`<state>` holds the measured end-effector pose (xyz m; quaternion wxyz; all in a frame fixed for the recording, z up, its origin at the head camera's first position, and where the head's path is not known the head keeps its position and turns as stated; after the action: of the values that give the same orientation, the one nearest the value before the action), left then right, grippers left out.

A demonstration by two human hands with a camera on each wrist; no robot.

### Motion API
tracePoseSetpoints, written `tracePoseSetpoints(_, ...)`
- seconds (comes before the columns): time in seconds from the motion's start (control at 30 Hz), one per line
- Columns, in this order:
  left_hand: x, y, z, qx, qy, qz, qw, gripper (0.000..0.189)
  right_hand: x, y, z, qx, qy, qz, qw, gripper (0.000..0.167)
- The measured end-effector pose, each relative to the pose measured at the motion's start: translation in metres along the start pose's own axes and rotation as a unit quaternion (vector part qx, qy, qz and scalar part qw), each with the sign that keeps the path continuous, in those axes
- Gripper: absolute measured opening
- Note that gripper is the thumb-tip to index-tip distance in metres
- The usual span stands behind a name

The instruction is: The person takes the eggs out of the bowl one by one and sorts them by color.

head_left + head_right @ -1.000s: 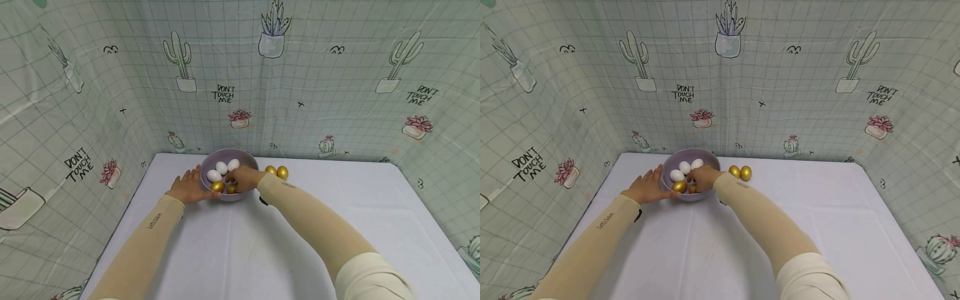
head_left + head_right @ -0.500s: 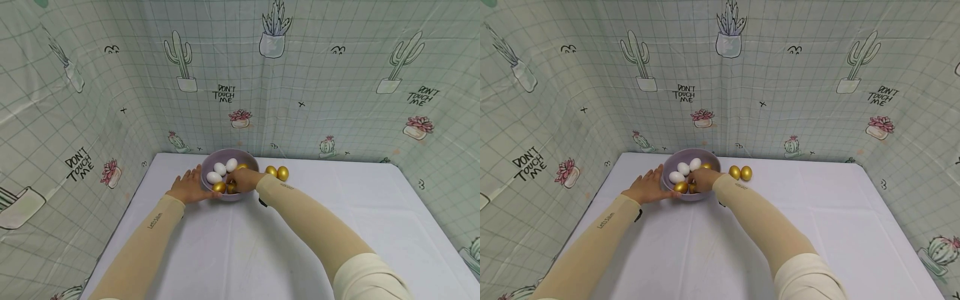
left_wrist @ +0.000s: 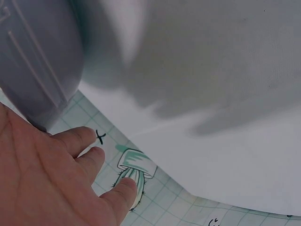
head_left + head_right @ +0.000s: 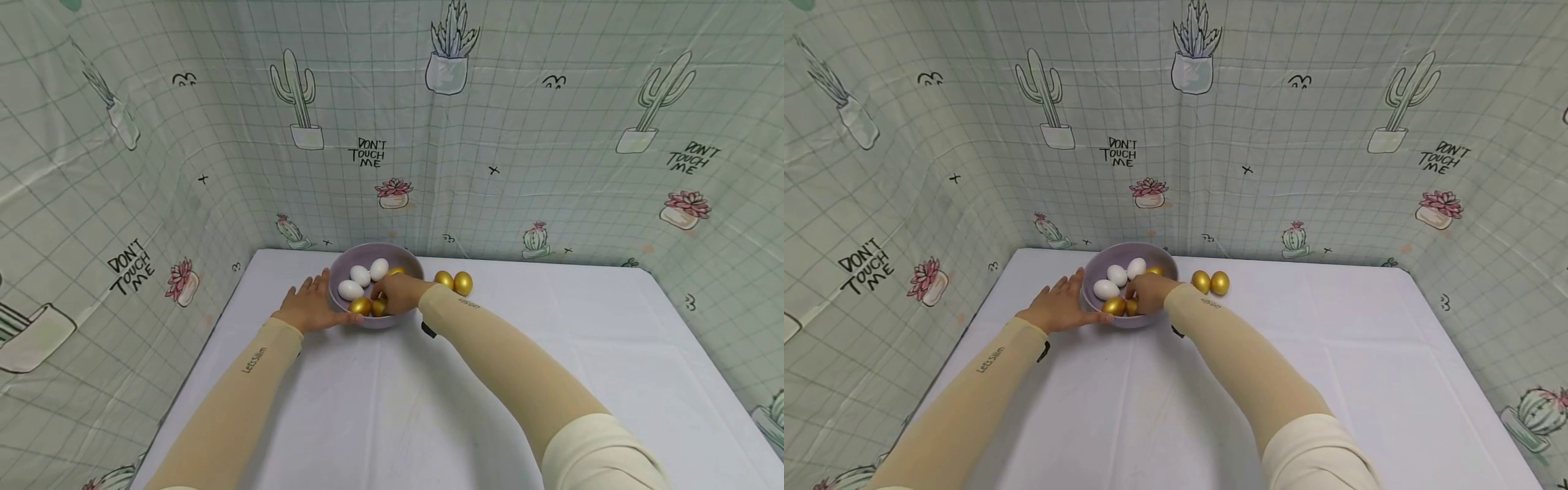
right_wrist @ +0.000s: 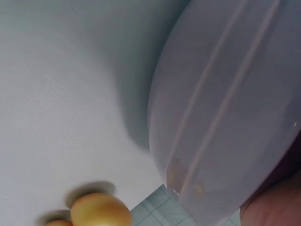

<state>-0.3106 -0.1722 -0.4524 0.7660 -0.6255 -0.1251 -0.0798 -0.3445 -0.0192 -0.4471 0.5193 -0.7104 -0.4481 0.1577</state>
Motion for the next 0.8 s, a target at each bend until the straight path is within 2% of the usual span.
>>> tracePoseSetpoints(0.2, 0.0, 0.001, 0.0, 0.0, 0.0, 0.0, 1.0, 0.141, 0.001, 0.0, 0.001, -0.004, 0.001, 0.004, 1.0, 0.035)
tracePoseSetpoints(0.4, 0.001, -0.001, 0.0, 0.0, 0.002, 0.004, 1.0, 0.139, 0.003, -0.002, -0.002, 0.003, -0.017, 0.011, 0.9998, 0.036)
tracePoseSetpoints(0.8, 0.001, 0.0, 0.001, 0.003, 0.004, 0.003, 1.0, 0.139, 0.003, -0.012, -0.001, -0.001, -0.047, 0.059, 0.9972, 0.038)
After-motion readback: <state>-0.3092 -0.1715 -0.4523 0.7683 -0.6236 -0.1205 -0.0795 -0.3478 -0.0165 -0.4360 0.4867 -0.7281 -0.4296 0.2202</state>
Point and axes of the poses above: each hand's wrist, its own x-axis away from the middle knuckle, its own y-axis out of the palm, z = x × y, the point moved 8 cm from there along -x, towards the middle knuckle, and after that the axes turned 12 degrees about -y, right-handed, at the moved point
